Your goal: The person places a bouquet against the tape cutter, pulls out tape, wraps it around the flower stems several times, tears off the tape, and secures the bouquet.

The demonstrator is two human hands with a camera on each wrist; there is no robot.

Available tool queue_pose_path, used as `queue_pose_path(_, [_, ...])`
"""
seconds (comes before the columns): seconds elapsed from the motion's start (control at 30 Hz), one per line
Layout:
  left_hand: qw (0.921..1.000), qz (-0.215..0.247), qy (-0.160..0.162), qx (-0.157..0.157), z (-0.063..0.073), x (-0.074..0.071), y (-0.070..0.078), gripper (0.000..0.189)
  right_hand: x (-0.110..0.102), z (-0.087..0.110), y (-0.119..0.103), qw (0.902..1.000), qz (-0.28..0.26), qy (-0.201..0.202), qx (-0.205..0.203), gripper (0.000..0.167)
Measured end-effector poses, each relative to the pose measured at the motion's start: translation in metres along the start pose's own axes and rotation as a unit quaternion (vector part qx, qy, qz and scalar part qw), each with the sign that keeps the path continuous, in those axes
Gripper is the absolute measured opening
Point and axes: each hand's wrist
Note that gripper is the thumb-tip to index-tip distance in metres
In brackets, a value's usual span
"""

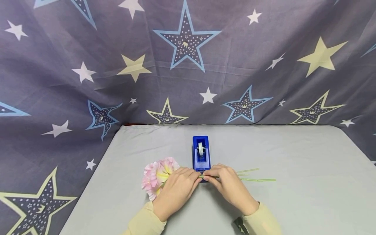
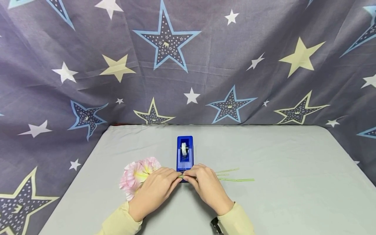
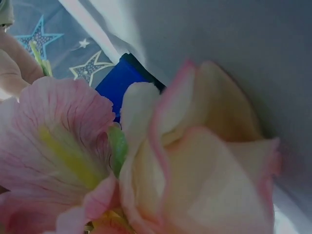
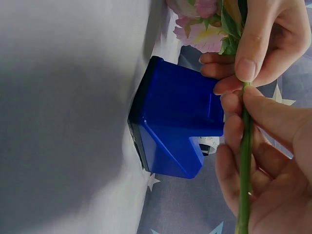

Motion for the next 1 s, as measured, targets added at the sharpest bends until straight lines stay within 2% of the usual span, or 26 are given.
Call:
queue_pose_path(0.5, [0.9994, 0.015, -0.015, -0.027, 0.0007, -0.0009, 0.0031, 0.017, -0.0034, -0.0004, -0.0009, 0.9998, 0.006, 0.007, -0.017, 0.011])
queue_pose_path(0.8, [0.9992, 0.018, -0.018, -0.031, 0.0006, -0.0024, 0.0055, 0.022, -0.0072, -0.0004, -0.0007, 0.9968, 0.039, 0.013, -0.069, 0.010])
queue_pose_path(1.0, [0.9990, 0.018, -0.022, -0.033, -0.0003, -0.0033, 0.0066, 0.024, -0.0101, -0.0007, -0.0006, 0.9963, 0.045, 0.002, -0.073, 0.011])
Point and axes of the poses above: each hand's wrist, its own z-axis away from the middle knuckle, its own x-axis out of the palm, y = z × x, and after that the axes turned 4 degrees about y, right-handed
